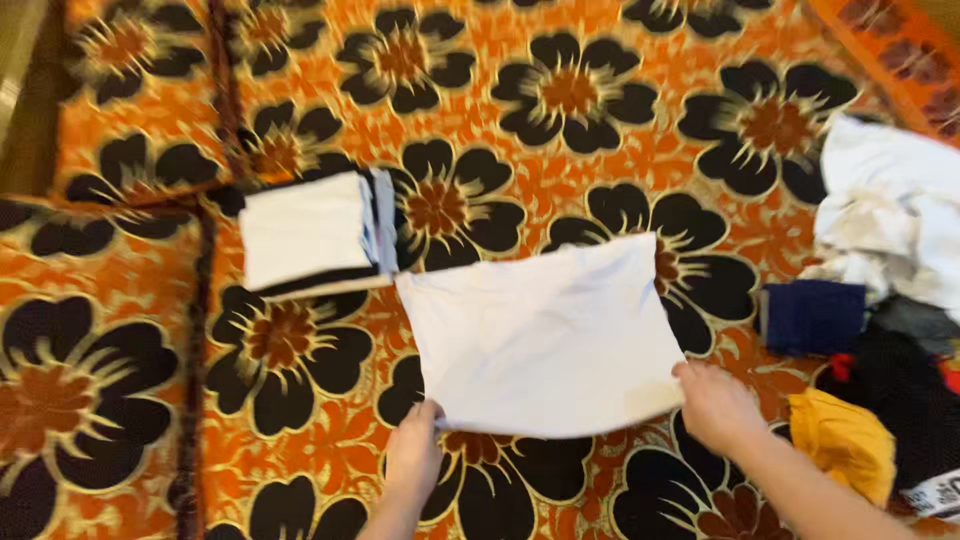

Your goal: The person folds several pieces of clothing on a bed, including black and white garments. They smooth and align each item before folding it into a compact rectangle and stacking it with previously folded clothes.

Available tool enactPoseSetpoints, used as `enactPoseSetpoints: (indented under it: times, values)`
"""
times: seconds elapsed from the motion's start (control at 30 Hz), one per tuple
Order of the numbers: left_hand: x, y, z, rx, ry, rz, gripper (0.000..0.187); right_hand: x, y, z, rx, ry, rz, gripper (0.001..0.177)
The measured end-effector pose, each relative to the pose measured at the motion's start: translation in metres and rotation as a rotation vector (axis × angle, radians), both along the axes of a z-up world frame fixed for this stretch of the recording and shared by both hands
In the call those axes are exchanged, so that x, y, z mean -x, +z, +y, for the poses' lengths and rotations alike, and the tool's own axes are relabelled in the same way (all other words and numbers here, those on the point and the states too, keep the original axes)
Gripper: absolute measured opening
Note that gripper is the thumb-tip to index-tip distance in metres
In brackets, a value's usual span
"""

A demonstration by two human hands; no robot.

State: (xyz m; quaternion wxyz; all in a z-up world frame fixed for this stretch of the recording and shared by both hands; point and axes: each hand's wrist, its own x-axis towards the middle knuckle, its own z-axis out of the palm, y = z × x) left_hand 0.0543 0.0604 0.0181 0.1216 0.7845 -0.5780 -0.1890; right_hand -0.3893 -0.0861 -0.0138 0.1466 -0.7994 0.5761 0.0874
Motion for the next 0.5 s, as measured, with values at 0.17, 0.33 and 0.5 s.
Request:
enactPoseSetpoints:
  times: [0.17,0.33,0.5]
  values:
    - [-0.017,0.140,-0.038,0.280,-0.008,0.047,0.023,0.020,0.129,-0.054,0.244,-0.076,-0.364,0.025]
    - [-0.034,0.277,-0.050,0.600,-0.095,0.009,0.031,0.046,0.264,-0.086,0.357,-0.128,-0.598,0.017]
    - [-0.045,0.367,-0.057,0.637,0.007,0.092,0.018,0.069,0.373,-0.083,0.481,-0.114,-0.828,0.020]
